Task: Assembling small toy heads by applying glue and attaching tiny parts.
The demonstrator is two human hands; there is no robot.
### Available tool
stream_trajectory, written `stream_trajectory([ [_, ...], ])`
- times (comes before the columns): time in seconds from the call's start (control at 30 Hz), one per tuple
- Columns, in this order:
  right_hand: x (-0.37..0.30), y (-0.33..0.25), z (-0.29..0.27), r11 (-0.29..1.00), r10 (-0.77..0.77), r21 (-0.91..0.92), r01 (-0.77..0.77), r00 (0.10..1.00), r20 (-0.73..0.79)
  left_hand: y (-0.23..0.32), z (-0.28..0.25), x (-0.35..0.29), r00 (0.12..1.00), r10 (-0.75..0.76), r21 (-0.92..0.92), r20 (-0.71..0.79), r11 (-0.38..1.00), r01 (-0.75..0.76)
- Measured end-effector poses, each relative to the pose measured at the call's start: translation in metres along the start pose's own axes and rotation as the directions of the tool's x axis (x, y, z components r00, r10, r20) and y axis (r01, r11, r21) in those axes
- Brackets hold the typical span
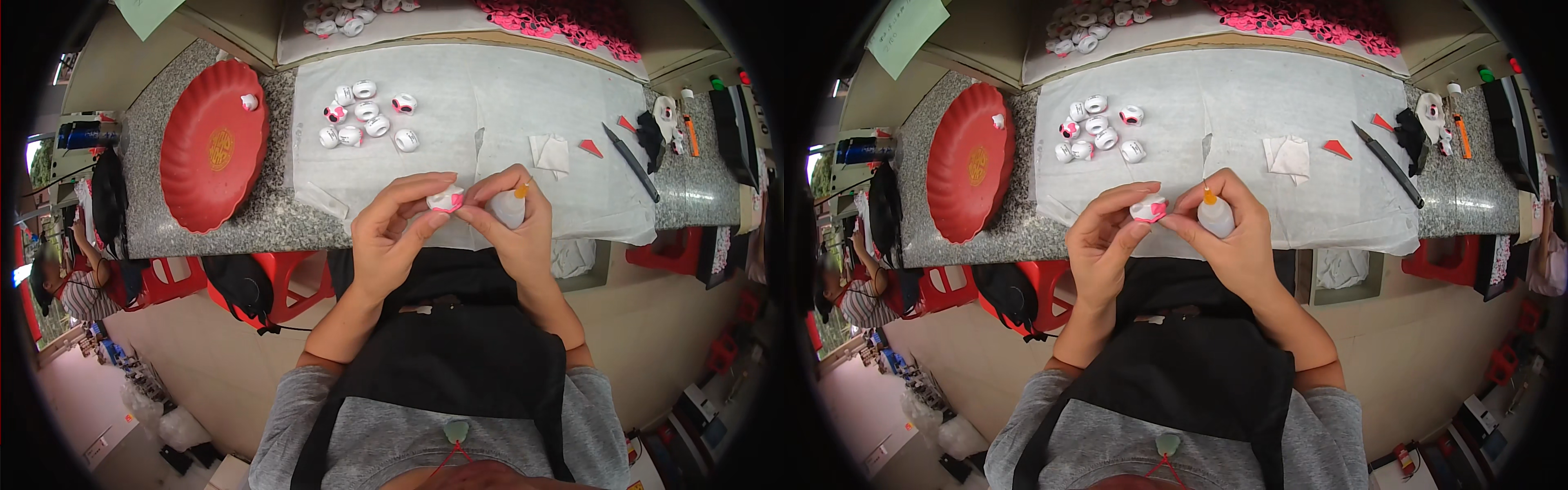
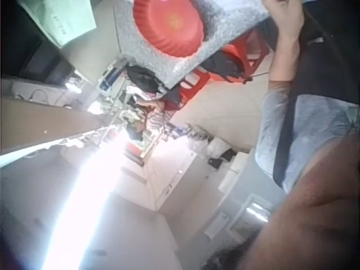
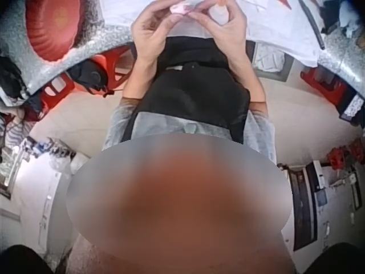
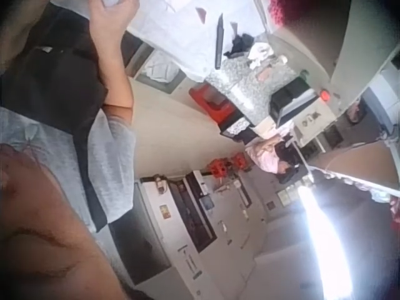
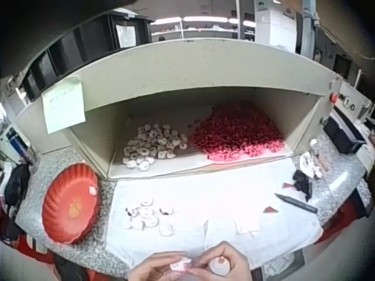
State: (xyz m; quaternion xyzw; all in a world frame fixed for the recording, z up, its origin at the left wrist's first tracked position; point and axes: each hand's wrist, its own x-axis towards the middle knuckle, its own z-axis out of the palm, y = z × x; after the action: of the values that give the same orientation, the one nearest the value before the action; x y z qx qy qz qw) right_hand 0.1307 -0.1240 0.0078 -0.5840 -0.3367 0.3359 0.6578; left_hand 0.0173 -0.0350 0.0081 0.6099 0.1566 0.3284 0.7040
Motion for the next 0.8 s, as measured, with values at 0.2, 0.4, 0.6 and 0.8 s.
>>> stream_trajectory([
  [0.2, 0.0, -0.009, 0.004, 0.992, 0.005, 0.129, -0.016, 0.996, 0.088, 0.001, -0.001, -0.003, 0.994, -0.11, -0.233, -0.023, 0.967, 0.102],
  [0.4, -0.001, -0.005, 0.005, 0.952, 0.097, 0.27, -0.141, 0.981, 0.168, -0.002, -0.004, -0.006, 0.997, -0.043, -0.315, 0.068, 0.947, 0.062],
  [0.6, -0.001, -0.003, 0.005, 0.939, 0.059, 0.323, -0.117, 0.982, 0.182, -0.011, -0.008, -0.005, 0.993, 0.074, -0.199, 0.088, 0.979, -0.055],
  [0.8, -0.002, -0.002, 0.009, 0.922, 0.113, 0.352, -0.16, 0.982, 0.15, -0.01, -0.01, -0.005, 0.996, -0.042, -0.322, 0.083, 0.944, 0.067],
])
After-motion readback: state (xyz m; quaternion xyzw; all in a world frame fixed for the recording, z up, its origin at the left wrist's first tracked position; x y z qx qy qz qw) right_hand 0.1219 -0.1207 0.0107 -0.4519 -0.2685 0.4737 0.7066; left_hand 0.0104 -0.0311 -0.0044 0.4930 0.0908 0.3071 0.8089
